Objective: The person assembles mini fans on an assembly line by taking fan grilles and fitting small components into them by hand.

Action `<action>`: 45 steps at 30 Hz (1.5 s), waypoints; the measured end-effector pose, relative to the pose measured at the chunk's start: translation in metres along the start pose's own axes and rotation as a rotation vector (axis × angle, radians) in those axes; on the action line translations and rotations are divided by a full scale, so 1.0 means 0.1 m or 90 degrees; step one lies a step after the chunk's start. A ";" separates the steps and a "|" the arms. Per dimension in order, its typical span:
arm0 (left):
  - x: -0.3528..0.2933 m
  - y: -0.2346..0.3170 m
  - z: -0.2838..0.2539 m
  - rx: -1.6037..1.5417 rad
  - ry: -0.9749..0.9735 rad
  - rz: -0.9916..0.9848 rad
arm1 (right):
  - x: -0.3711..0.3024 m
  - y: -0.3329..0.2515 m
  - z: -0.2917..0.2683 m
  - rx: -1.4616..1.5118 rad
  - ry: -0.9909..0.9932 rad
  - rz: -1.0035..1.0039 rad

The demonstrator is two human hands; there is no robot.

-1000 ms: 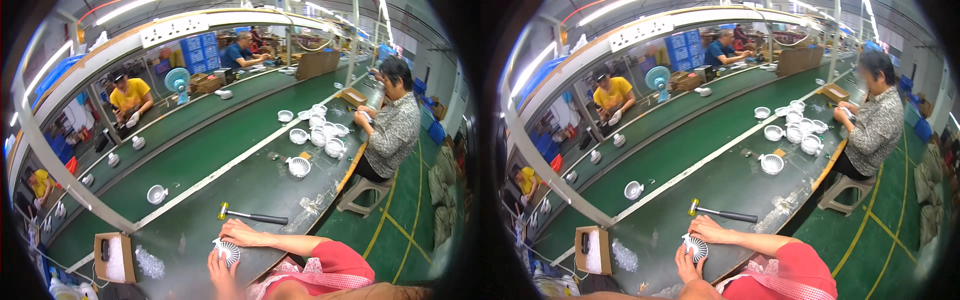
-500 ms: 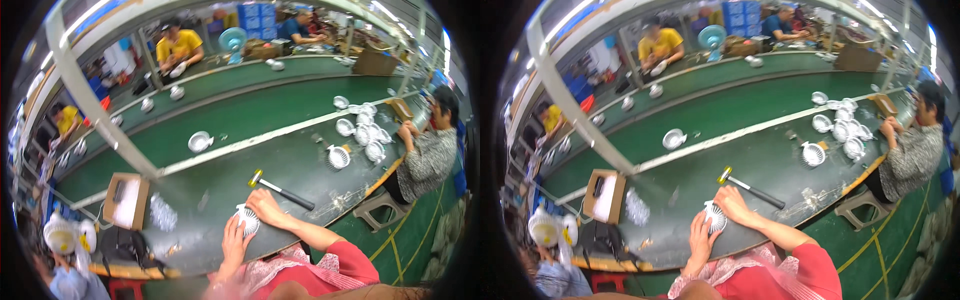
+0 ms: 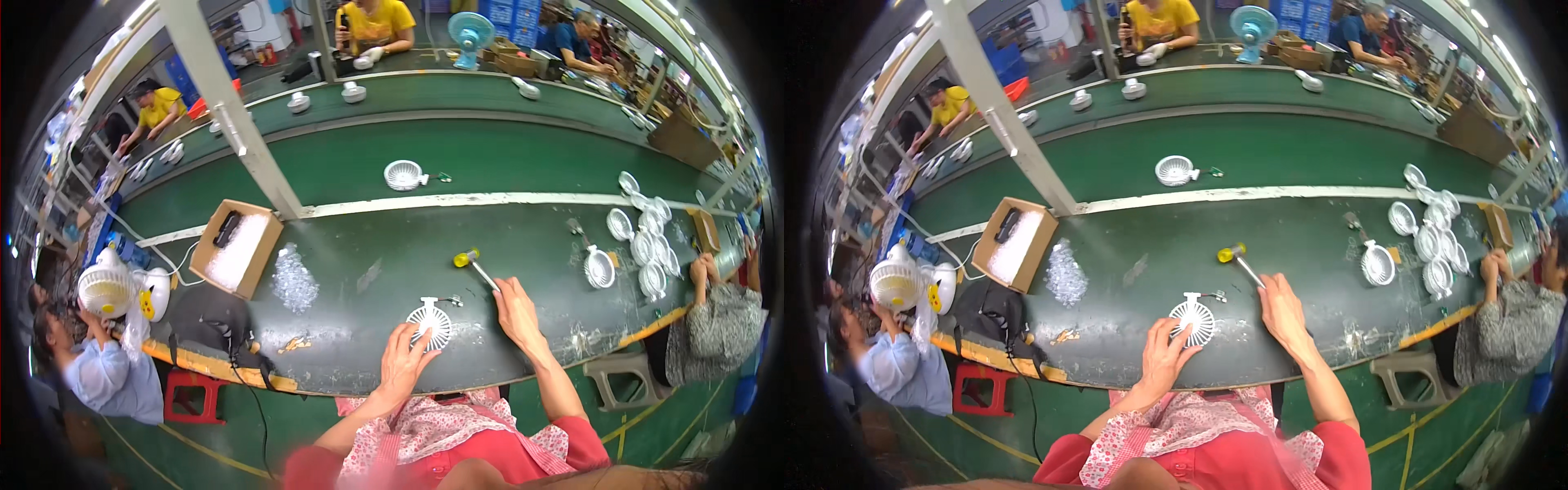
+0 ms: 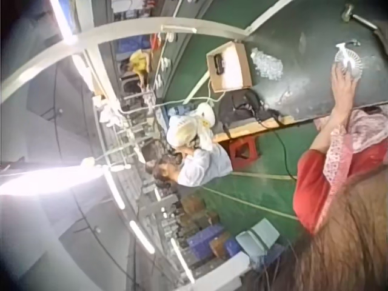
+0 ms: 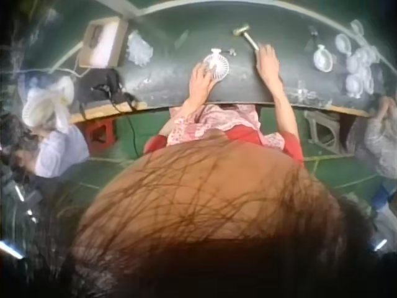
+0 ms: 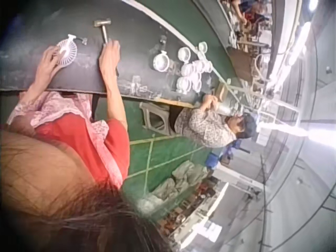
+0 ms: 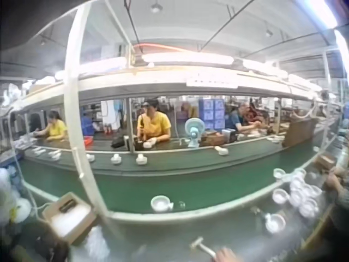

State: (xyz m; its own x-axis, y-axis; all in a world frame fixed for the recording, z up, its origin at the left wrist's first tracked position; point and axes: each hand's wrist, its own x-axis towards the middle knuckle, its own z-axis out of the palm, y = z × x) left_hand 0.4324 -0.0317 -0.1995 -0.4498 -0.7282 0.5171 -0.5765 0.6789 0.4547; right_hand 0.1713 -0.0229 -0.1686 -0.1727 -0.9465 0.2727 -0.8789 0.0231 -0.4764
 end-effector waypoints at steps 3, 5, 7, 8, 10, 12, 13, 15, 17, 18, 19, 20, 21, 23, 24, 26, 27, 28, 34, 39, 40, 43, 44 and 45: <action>-0.09 -0.03 0.03 0.030 0.027 -0.003 | 0.06 -0.42 -0.27 0.203 0.033 -0.055; -0.08 0.00 0.07 0.022 0.038 -0.013 | -0.01 -0.60 -0.42 0.232 0.071 -0.022; -0.04 0.01 0.06 0.023 0.028 0.006 | -0.19 -0.37 -0.15 0.248 0.051 -0.104; -0.03 0.02 0.06 0.024 0.021 0.009 | -0.22 -0.30 -0.11 0.186 -0.111 -0.145; -0.07 0.03 0.02 -0.010 0.014 0.002 | -0.13 -0.47 -0.15 0.216 -0.259 -0.005; -0.09 0.04 -0.08 -0.070 0.031 -0.022 | -0.11 -0.39 -0.07 0.128 -0.146 -0.039; -0.12 -0.08 -0.11 -0.060 0.038 -0.027 | -0.08 -0.34 -0.02 0.108 -0.077 -0.033; -0.18 -0.39 -0.15 -0.096 0.100 -0.064 | -0.01 -0.26 -0.05 0.071 -0.040 0.018; -0.01 -0.78 -0.41 -0.019 0.214 -0.148 | 0.03 -0.13 0.00 0.009 0.033 -0.060; 0.13 -0.98 -0.59 0.026 0.265 -0.179 | 0.05 -0.14 0.02 0.029 0.054 -0.050; 0.19 -1.25 -0.74 0.072 0.284 -0.207 | 0.08 -0.18 0.03 0.038 0.057 -0.068; 0.26 -1.45 -0.89 0.104 0.321 -0.247 | 0.10 -0.23 0.04 0.048 0.058 -0.088; 0.24 -1.75 -0.98 0.140 0.367 -0.260 | 0.12 -0.29 0.06 0.098 0.032 -0.107; 0.25 -2.14 -1.09 0.178 0.367 -0.330 | 0.14 -0.38 0.12 0.136 -0.032 -0.145; 0.22 -2.32 -1.09 0.168 0.350 -0.373 | 0.15 -0.42 0.16 0.139 -0.052 -0.162; 0.25 -2.47 -1.09 0.179 0.342 -0.398 | 0.17 -0.45 0.23 0.127 -0.097 -0.201; 0.29 -2.49 -1.08 0.174 0.288 -0.426 | 0.17 -0.48 0.26 0.122 -0.092 -0.219; 0.31 -2.51 -1.07 0.169 0.232 -0.453 | 0.19 -0.49 0.30 0.120 -0.109 -0.221; 0.38 -2.43 -1.19 0.219 0.290 -0.351 | 0.30 -0.52 0.48 0.130 -0.152 -0.230; 0.48 -1.49 -0.78 -0.479 0.329 -0.374 | 0.21 -0.61 0.51 0.418 -0.130 -0.113; 0.48 -1.28 -0.66 -0.593 0.249 -0.459 | 0.16 -0.66 0.49 0.446 -0.117 -0.074; 0.45 -0.84 -0.38 -0.911 0.104 -0.536 | 0.06 -0.80 0.49 0.497 -0.051 -0.027; 0.45 -0.75 -0.31 -0.953 0.066 -0.544 | 0.04 -0.84 0.48 0.514 -0.032 -0.022; 0.46 -0.67 -0.25 -0.946 0.048 -0.546 | 0.01 -0.87 0.46 0.558 -0.037 -0.003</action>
State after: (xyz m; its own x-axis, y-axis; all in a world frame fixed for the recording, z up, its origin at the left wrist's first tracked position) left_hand 0.4680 -0.1086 -0.1881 -0.3188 -0.9257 -0.2035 0.4817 -0.3431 0.8064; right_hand 0.2678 -0.0409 -0.1656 -0.1261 -0.9615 0.2441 -0.2181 -0.2132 -0.9524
